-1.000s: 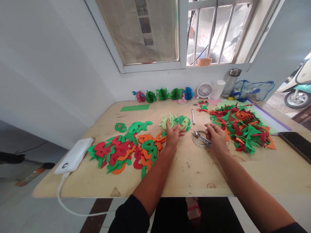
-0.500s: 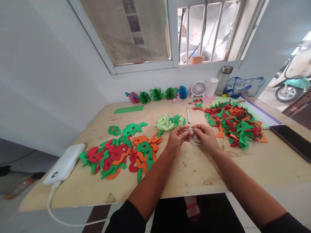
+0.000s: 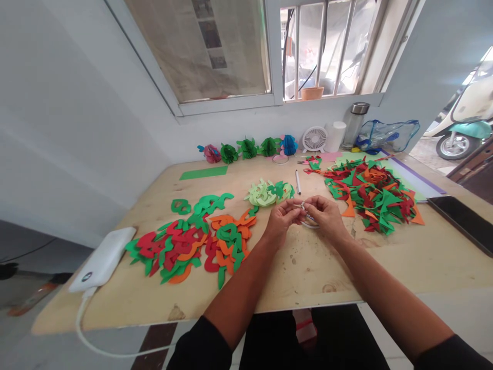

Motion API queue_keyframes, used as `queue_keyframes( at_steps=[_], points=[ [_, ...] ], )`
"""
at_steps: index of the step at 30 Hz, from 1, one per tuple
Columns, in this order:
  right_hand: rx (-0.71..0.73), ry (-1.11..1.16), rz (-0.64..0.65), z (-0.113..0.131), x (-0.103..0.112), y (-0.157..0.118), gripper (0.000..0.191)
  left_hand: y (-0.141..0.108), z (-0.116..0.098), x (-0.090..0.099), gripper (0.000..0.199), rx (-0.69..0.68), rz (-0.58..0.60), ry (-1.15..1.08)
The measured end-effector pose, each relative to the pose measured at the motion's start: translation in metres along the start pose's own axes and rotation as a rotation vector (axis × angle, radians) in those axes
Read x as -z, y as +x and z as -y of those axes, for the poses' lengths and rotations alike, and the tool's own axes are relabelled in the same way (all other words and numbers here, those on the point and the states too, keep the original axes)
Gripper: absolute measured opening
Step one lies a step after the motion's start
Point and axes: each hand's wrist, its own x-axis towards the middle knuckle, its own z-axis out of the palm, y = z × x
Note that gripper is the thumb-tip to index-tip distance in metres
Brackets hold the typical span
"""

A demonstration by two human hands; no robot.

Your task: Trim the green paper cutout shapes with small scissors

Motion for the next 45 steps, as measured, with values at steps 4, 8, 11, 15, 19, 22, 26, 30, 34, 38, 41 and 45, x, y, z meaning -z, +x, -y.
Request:
queue_keyframes(
  at_steps=[4,8,11,15,19,22,26,30,34,38,41,45],
  points=[
    [0.007,0.018,0.021,0.002,-0.001,-0.001,0.021,0.000,0.000,-0.001,0.029,0.003,0.013,-0.004],
    [0.015,0.014,0.030,0.003,0.000,-0.001,0.017,-0.001,-0.001,-0.003,0.028,0.009,0.005,0.009],
    [0.025,0.014,0.055,0.005,-0.001,-0.002,0.017,-0.001,-0.002,-0.006,0.025,-0.004,-0.012,0.021],
    [0.021,0.088,0.137,0.009,-0.002,-0.005,0.020,-0.001,-0.006,-0.007,0.034,-0.050,-0.083,0.090],
    [0.004,0.117,0.122,0.008,-0.001,-0.004,0.022,0.002,-0.011,-0.002,0.043,-0.069,-0.217,0.183],
    [-0.012,0.133,0.056,0.003,0.001,0.001,0.024,0.004,-0.012,0.002,0.028,-0.123,-0.291,0.255],
    [-0.030,0.173,0.012,-0.001,0.003,0.005,0.026,0.004,-0.018,0.002,0.015,-0.202,-0.305,0.323],
    [-0.060,0.233,-0.001,0.000,0.005,0.005,0.026,-0.001,-0.043,0.007,0.012,-0.229,-0.237,0.476],
    [-0.065,0.268,-0.004,0.002,0.005,0.004,0.027,-0.009,-0.075,0.036,0.015,-0.281,-0.292,0.801],
    [-0.071,0.275,0.008,0.003,0.005,0.004,0.027,-0.014,-0.083,0.074,0.009,-0.127,-0.423,1.329],
    [-0.078,0.267,0.013,0.003,0.005,0.005,0.028,-0.015,-0.072,0.089,0.006,0.067,-0.387,1.493],
    [-0.080,0.282,0.006,0.002,0.005,0.005,0.029,-0.014,-0.058,0.092,0.010,0.127,-0.367,1.511]
  ],
)
